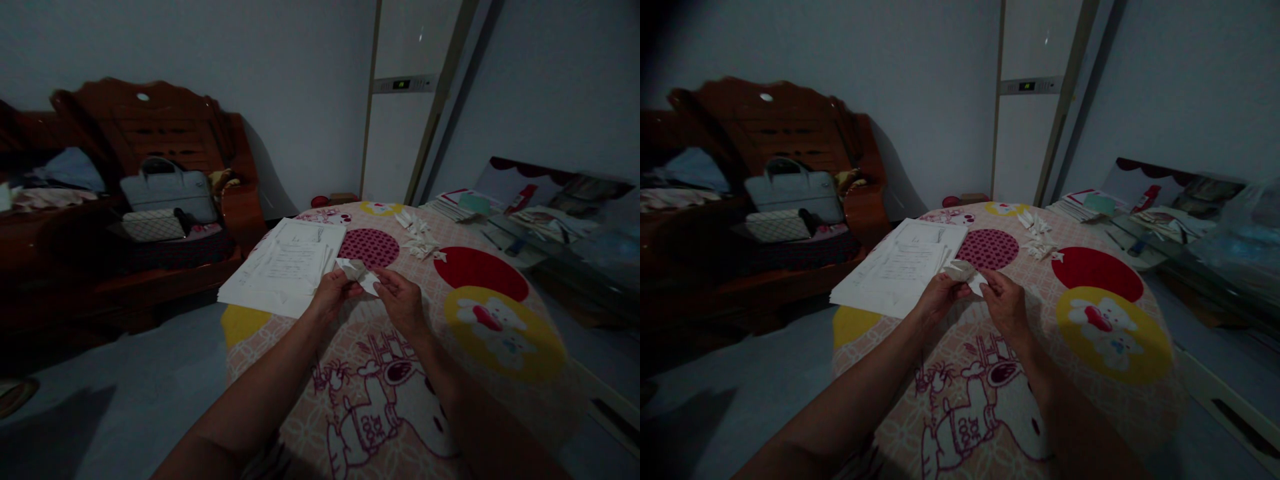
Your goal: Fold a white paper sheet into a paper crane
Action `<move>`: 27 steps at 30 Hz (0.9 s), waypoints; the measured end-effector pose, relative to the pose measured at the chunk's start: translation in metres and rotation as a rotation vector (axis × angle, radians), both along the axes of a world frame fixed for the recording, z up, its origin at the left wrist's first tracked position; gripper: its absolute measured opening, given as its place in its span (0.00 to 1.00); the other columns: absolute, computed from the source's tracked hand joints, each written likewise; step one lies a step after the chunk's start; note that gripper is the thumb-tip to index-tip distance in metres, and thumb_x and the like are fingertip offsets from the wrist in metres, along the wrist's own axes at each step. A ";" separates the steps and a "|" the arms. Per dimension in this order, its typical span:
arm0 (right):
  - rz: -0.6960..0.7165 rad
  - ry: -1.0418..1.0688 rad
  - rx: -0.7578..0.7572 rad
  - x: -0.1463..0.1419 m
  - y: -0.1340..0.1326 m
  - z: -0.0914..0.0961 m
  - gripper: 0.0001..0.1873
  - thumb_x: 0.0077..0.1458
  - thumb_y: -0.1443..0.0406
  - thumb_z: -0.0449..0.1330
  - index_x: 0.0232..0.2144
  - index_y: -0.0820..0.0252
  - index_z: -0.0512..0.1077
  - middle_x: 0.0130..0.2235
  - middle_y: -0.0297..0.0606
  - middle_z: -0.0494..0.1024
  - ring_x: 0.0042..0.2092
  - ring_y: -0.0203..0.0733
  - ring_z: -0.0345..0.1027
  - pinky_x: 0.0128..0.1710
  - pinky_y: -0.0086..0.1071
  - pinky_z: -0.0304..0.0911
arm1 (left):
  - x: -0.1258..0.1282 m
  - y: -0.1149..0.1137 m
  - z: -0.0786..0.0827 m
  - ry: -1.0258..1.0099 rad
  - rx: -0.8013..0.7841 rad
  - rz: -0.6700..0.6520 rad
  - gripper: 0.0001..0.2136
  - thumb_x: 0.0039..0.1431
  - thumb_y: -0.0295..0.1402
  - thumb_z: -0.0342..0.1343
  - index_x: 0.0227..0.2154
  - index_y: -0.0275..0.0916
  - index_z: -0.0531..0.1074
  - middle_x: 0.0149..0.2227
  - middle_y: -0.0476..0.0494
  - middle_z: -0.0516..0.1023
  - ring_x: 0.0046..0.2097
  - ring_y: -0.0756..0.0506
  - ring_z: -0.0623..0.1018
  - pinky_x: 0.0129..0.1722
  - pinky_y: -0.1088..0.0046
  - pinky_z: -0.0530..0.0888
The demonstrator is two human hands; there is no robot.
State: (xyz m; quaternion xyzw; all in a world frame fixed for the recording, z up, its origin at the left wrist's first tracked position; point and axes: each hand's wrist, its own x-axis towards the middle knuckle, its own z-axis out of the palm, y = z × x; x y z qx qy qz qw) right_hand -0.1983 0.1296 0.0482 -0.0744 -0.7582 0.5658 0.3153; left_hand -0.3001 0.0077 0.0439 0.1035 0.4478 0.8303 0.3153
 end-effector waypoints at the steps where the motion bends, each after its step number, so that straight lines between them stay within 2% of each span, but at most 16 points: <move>1: -0.007 0.003 -0.001 0.000 0.000 0.000 0.17 0.53 0.62 0.61 0.46 0.60 0.76 0.44 0.43 0.81 0.42 0.46 0.76 0.42 0.36 0.72 | 0.000 0.000 0.000 0.003 -0.009 0.008 0.06 0.44 0.26 0.64 0.28 0.33 0.76 0.25 0.47 0.77 0.25 0.53 0.74 0.27 0.79 0.75; 5: -0.013 -0.005 -0.063 0.000 0.000 -0.002 0.17 0.52 0.60 0.61 0.44 0.60 0.76 0.43 0.42 0.81 0.41 0.46 0.76 0.39 0.36 0.72 | 0.000 0.000 0.001 0.010 -0.053 0.025 0.04 0.46 0.25 0.63 0.27 0.32 0.76 0.25 0.45 0.78 0.24 0.53 0.74 0.27 0.79 0.75; 10: 0.018 -0.081 -0.231 -0.004 0.003 -0.007 0.22 0.46 0.58 0.64 0.44 0.63 0.76 0.36 0.41 0.82 0.31 0.44 0.75 0.26 0.32 0.71 | 0.000 0.000 0.002 0.020 -0.089 0.051 0.04 0.47 0.26 0.62 0.28 0.31 0.76 0.27 0.43 0.79 0.24 0.53 0.74 0.25 0.79 0.74; 12: 0.015 -0.097 -0.245 -0.006 0.004 -0.009 0.23 0.45 0.58 0.64 0.43 0.64 0.76 0.33 0.41 0.82 0.28 0.42 0.74 0.25 0.33 0.71 | 0.000 -0.001 0.001 0.040 -0.123 0.062 0.04 0.48 0.27 0.62 0.28 0.31 0.75 0.26 0.42 0.78 0.24 0.52 0.74 0.26 0.78 0.75; 15: -0.044 -0.060 -0.112 -0.006 0.005 -0.008 0.20 0.48 0.59 0.63 0.43 0.63 0.76 0.34 0.41 0.81 0.32 0.43 0.75 0.31 0.35 0.72 | 0.001 -0.001 0.000 0.076 -0.175 0.083 0.06 0.48 0.30 0.63 0.26 0.31 0.74 0.24 0.43 0.77 0.23 0.52 0.74 0.26 0.77 0.75; 19: -0.082 0.048 0.213 -0.004 0.000 0.000 0.17 0.51 0.63 0.62 0.45 0.58 0.76 0.43 0.43 0.78 0.42 0.45 0.74 0.43 0.38 0.70 | 0.003 0.001 -0.002 0.121 -0.224 0.102 0.06 0.45 0.29 0.63 0.24 0.31 0.73 0.21 0.44 0.76 0.21 0.51 0.73 0.24 0.76 0.73; 21: -0.080 0.093 0.326 -0.002 -0.003 0.006 0.16 0.52 0.64 0.62 0.45 0.56 0.75 0.45 0.42 0.77 0.46 0.46 0.72 0.48 0.39 0.68 | 0.006 0.002 -0.003 0.147 -0.243 0.097 0.06 0.44 0.29 0.63 0.23 0.32 0.73 0.21 0.45 0.75 0.21 0.51 0.73 0.23 0.75 0.73; 24: -0.085 0.109 0.370 -0.001 -0.005 0.009 0.16 0.53 0.65 0.61 0.45 0.54 0.75 0.45 0.41 0.77 0.47 0.46 0.71 0.50 0.40 0.67 | 0.008 0.003 -0.002 0.181 -0.261 0.083 0.06 0.43 0.29 0.63 0.22 0.32 0.73 0.20 0.45 0.75 0.20 0.51 0.73 0.22 0.75 0.72; 27: -0.081 0.078 0.304 -0.002 -0.003 0.006 0.15 0.51 0.65 0.63 0.43 0.55 0.75 0.44 0.41 0.78 0.45 0.45 0.72 0.47 0.39 0.68 | 0.009 0.002 0.000 0.212 -0.272 0.092 0.05 0.44 0.29 0.62 0.23 0.32 0.74 0.20 0.45 0.75 0.20 0.50 0.73 0.22 0.74 0.72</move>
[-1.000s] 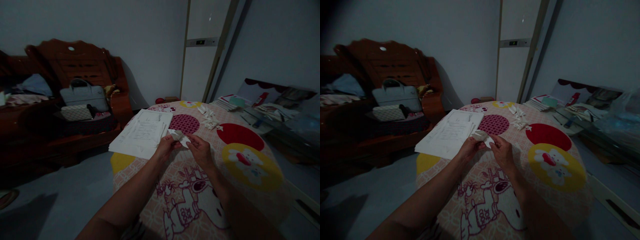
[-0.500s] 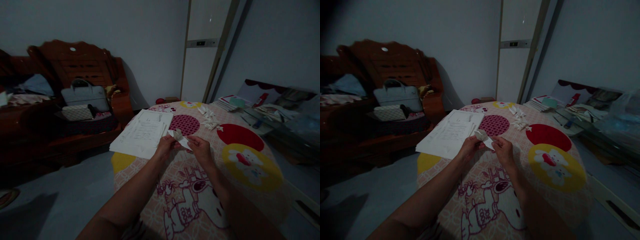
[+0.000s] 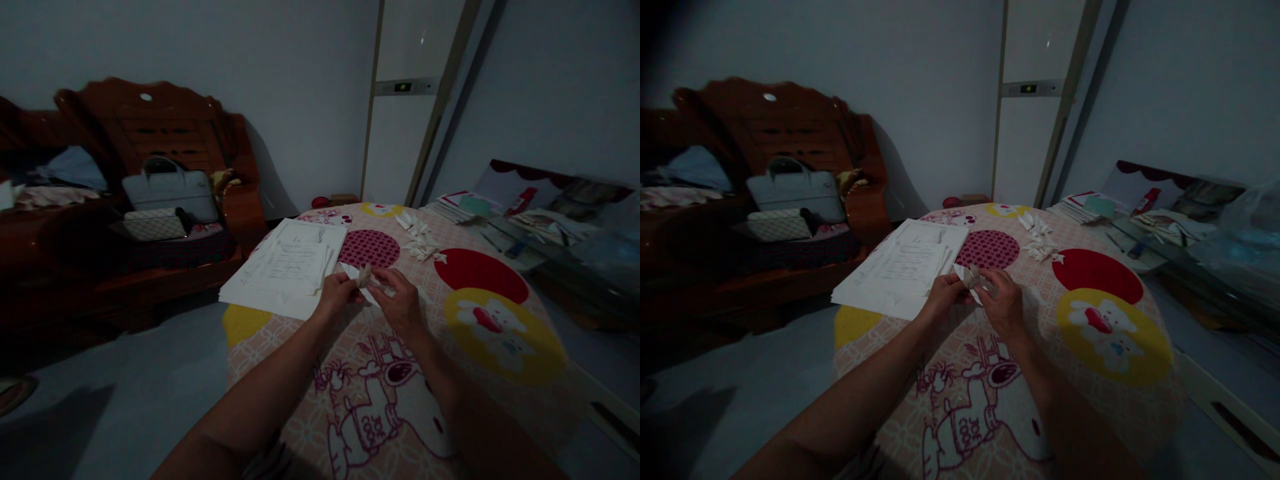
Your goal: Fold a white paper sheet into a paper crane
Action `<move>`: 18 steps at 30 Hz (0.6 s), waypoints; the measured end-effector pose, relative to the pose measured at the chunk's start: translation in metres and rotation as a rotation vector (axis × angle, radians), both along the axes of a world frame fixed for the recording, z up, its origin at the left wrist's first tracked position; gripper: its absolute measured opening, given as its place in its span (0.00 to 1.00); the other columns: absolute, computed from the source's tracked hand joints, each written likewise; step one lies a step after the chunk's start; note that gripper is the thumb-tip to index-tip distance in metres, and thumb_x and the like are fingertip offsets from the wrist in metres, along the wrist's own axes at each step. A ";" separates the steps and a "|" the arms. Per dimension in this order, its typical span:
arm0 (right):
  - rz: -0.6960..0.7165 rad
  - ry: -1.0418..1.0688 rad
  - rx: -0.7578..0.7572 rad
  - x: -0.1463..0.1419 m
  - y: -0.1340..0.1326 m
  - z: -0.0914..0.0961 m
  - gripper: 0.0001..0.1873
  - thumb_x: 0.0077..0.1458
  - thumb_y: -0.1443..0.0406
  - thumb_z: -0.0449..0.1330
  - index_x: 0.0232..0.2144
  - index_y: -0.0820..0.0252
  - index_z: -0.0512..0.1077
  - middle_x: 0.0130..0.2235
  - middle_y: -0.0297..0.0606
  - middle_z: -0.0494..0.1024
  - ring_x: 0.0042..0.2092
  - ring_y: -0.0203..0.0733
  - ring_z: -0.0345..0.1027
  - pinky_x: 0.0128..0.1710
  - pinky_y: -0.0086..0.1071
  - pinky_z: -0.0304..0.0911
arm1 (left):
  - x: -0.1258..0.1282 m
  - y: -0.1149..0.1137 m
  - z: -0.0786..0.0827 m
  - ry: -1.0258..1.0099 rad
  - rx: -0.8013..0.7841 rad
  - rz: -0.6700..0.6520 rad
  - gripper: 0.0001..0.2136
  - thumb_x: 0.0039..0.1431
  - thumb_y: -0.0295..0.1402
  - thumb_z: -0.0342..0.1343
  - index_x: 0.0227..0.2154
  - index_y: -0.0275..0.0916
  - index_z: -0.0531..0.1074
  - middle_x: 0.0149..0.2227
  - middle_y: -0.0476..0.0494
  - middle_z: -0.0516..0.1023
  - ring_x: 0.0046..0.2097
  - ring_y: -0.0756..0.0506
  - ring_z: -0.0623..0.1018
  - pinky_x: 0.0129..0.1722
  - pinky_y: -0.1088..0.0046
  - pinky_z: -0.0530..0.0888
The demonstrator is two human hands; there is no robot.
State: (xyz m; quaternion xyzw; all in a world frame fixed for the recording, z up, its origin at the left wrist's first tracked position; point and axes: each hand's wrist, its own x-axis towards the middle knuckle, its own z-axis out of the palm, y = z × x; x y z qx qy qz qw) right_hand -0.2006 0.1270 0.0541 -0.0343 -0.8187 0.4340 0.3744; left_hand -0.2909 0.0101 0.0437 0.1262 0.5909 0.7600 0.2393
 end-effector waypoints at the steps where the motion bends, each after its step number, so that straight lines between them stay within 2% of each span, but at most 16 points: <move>1: 0.007 -0.021 -0.055 -0.001 0.001 -0.003 0.15 0.50 0.65 0.63 0.43 0.56 0.76 0.43 0.41 0.79 0.44 0.45 0.73 0.46 0.39 0.68 | 0.000 0.000 0.000 0.012 -0.001 0.006 0.05 0.45 0.30 0.62 0.23 0.32 0.74 0.21 0.45 0.75 0.20 0.50 0.73 0.22 0.74 0.72; 7: 0.061 -0.157 -0.473 -0.009 0.009 -0.016 0.13 0.41 0.66 0.65 0.34 0.60 0.77 0.33 0.38 0.81 0.35 0.43 0.75 0.38 0.35 0.69 | -0.001 0.000 0.001 0.084 0.005 0.010 0.05 0.46 0.30 0.61 0.25 0.33 0.75 0.22 0.46 0.76 0.22 0.49 0.74 0.23 0.74 0.73; 13: 0.102 -0.238 -0.846 -0.005 0.008 -0.006 0.12 0.34 0.66 0.68 0.28 0.62 0.77 0.26 0.37 0.80 0.26 0.39 0.72 0.26 0.30 0.65 | -0.001 0.000 0.000 0.071 0.022 -0.022 0.09 0.46 0.35 0.63 0.24 0.33 0.74 0.22 0.46 0.76 0.22 0.50 0.73 0.23 0.74 0.73; 15: 0.137 -0.256 -0.920 -0.002 0.008 -0.003 0.13 0.34 0.66 0.68 0.27 0.63 0.77 0.25 0.37 0.80 0.24 0.38 0.70 0.23 0.29 0.64 | -0.001 -0.001 0.001 0.046 0.028 -0.040 0.10 0.46 0.36 0.63 0.26 0.32 0.75 0.24 0.44 0.77 0.23 0.50 0.74 0.24 0.74 0.74; 18: 0.185 -0.280 -0.934 0.000 0.008 -0.003 0.12 0.36 0.64 0.68 0.28 0.63 0.77 0.25 0.39 0.80 0.23 0.37 0.69 0.21 0.28 0.63 | -0.001 -0.001 0.003 0.018 0.041 -0.062 0.11 0.45 0.36 0.64 0.29 0.32 0.77 0.27 0.42 0.79 0.24 0.50 0.76 0.25 0.74 0.74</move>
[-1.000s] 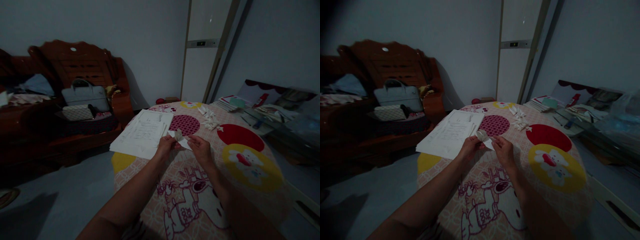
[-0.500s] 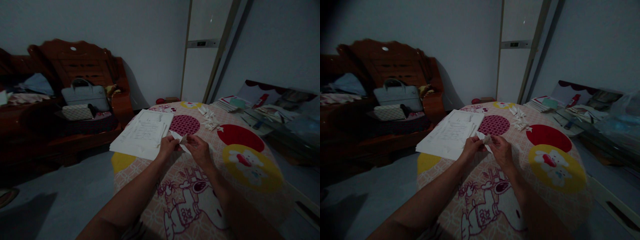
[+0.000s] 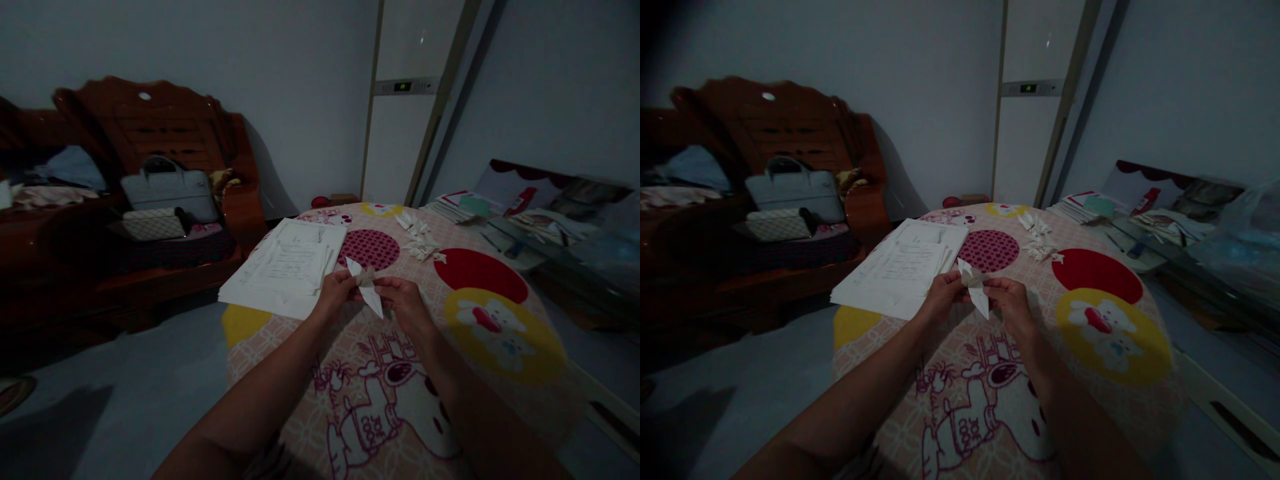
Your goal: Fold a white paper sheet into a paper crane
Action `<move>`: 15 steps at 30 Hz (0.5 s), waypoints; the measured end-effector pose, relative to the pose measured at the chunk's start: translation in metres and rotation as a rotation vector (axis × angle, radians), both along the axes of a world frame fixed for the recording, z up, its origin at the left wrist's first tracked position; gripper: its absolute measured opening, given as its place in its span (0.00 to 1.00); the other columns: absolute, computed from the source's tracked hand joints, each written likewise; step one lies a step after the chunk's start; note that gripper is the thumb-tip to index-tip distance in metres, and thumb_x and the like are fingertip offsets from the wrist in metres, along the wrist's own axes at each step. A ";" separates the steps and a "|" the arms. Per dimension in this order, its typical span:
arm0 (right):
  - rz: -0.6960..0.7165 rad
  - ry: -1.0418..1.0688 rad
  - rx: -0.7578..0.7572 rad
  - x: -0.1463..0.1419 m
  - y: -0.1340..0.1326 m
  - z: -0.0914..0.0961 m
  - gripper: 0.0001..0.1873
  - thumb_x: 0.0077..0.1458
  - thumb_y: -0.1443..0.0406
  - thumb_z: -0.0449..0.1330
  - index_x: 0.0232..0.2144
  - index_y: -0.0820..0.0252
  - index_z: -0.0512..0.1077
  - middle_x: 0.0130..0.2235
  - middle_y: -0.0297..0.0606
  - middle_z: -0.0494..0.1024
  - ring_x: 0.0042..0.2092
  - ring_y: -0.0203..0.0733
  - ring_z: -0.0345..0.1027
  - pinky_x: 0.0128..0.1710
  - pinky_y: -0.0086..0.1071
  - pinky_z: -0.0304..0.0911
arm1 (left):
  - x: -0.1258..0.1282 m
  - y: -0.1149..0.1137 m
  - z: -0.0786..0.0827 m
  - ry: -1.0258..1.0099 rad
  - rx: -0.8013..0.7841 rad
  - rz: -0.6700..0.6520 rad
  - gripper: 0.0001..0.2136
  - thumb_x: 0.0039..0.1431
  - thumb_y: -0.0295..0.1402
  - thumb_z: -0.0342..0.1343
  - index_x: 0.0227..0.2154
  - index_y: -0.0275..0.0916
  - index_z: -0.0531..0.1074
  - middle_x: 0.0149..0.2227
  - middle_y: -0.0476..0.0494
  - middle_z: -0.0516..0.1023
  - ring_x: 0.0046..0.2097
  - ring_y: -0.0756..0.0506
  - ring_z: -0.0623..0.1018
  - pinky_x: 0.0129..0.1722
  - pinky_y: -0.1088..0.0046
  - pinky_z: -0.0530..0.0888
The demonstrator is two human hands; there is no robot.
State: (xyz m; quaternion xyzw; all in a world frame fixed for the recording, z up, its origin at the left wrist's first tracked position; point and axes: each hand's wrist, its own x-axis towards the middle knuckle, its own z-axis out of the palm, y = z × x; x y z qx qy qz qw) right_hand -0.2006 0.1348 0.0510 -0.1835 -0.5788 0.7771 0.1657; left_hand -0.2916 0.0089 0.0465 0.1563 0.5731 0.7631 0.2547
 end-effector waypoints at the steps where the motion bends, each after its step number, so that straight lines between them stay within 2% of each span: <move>1: 0.016 -0.005 0.005 0.000 0.000 -0.001 0.12 0.37 0.64 0.68 0.28 0.63 0.77 0.24 0.38 0.79 0.23 0.37 0.69 0.21 0.28 0.62 | 0.000 0.000 0.001 -0.005 0.007 -0.004 0.11 0.45 0.36 0.64 0.29 0.32 0.77 0.27 0.41 0.79 0.24 0.50 0.76 0.26 0.74 0.74; 7: 0.045 -0.021 0.034 0.000 0.001 -0.006 0.12 0.38 0.62 0.68 0.28 0.63 0.77 0.23 0.37 0.78 0.21 0.37 0.67 0.18 0.28 0.61 | -0.001 0.000 0.000 -0.045 0.040 -0.012 0.12 0.44 0.36 0.66 0.29 0.32 0.77 0.28 0.41 0.79 0.24 0.50 0.75 0.26 0.74 0.74; 12: 0.047 -0.005 -0.007 0.001 0.003 -0.006 0.13 0.36 0.62 0.69 0.27 0.62 0.77 0.26 0.39 0.80 0.22 0.36 0.68 0.21 0.29 0.61 | -0.002 -0.001 -0.001 -0.100 0.059 -0.014 0.14 0.46 0.40 0.65 0.26 0.33 0.74 0.25 0.42 0.78 0.24 0.50 0.76 0.28 0.73 0.76; 15: 0.048 0.003 -0.043 0.000 0.004 -0.006 0.12 0.36 0.63 0.69 0.27 0.63 0.76 0.24 0.37 0.79 0.21 0.36 0.67 0.21 0.29 0.61 | -0.002 -0.003 0.000 -0.107 0.060 -0.003 0.12 0.47 0.39 0.65 0.25 0.34 0.72 0.23 0.45 0.76 0.23 0.50 0.76 0.27 0.74 0.75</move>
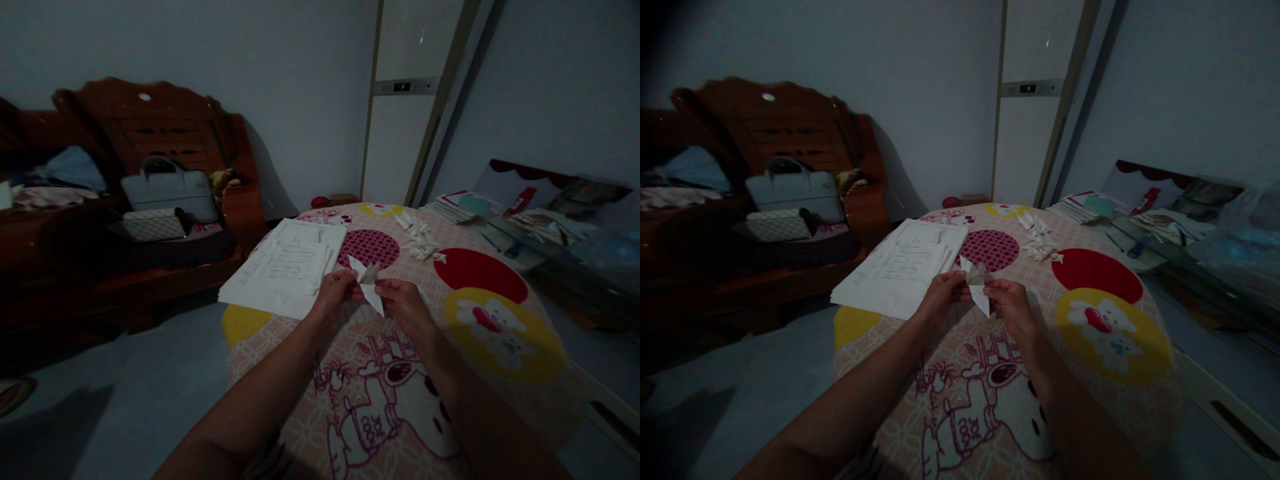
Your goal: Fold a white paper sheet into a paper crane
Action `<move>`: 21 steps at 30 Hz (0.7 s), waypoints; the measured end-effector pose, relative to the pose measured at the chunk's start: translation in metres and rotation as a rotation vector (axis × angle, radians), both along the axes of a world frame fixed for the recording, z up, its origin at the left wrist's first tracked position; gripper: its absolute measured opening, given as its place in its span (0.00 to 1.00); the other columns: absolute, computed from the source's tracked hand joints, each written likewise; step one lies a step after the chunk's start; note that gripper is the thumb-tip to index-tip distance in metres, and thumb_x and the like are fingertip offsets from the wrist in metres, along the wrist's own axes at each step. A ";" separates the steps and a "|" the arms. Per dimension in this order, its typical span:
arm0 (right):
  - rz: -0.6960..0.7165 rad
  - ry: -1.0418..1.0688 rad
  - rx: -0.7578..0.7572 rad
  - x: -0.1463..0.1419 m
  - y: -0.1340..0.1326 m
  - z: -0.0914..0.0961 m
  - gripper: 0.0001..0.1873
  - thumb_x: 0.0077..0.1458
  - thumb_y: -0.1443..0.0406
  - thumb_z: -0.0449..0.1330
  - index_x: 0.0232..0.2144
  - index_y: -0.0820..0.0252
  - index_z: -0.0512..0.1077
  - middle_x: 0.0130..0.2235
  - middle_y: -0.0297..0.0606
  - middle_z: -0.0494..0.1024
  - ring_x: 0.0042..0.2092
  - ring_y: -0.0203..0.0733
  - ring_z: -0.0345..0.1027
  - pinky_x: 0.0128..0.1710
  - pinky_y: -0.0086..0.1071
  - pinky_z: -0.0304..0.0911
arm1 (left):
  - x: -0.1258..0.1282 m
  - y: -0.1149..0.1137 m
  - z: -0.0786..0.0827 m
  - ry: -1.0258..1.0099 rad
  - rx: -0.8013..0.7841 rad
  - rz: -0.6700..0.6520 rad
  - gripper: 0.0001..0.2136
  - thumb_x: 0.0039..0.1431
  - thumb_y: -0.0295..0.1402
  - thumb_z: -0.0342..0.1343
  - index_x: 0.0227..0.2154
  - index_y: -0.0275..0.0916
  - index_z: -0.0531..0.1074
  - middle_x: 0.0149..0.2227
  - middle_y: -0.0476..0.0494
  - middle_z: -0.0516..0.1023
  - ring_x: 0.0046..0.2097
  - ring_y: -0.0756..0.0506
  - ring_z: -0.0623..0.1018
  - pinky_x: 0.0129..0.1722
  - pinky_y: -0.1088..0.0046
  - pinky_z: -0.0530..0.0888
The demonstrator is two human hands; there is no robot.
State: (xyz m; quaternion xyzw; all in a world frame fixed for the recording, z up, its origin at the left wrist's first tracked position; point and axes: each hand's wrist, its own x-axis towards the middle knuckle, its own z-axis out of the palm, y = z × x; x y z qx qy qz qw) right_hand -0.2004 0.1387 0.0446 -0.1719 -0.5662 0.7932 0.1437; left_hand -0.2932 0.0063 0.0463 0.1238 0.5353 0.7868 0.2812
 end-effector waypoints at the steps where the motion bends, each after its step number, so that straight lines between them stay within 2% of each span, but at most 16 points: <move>1: -0.002 0.000 -0.007 0.000 0.000 0.000 0.13 0.36 0.63 0.69 0.27 0.63 0.76 0.24 0.37 0.78 0.21 0.36 0.67 0.20 0.29 0.60 | 0.000 0.000 0.000 0.002 -0.001 0.000 0.12 0.47 0.38 0.65 0.25 0.34 0.72 0.23 0.45 0.76 0.23 0.50 0.76 0.26 0.74 0.75; 14: -0.007 -0.011 -0.029 0.000 0.000 0.000 0.16 0.35 0.63 0.69 0.30 0.65 0.77 0.25 0.38 0.79 0.20 0.36 0.66 0.18 0.29 0.59 | 0.003 -0.001 0.005 0.026 0.007 0.009 0.11 0.43 0.34 0.67 0.25 0.34 0.73 0.22 0.47 0.76 0.22 0.51 0.75 0.25 0.75 0.74; 21: -0.050 -0.005 0.002 -0.001 0.000 0.000 0.12 0.34 0.66 0.68 0.28 0.64 0.77 0.25 0.36 0.79 0.22 0.35 0.67 0.19 0.26 0.58 | 0.004 0.000 0.004 0.096 -0.025 -0.008 0.09 0.44 0.34 0.65 0.24 0.34 0.73 0.22 0.47 0.76 0.22 0.51 0.74 0.25 0.74 0.74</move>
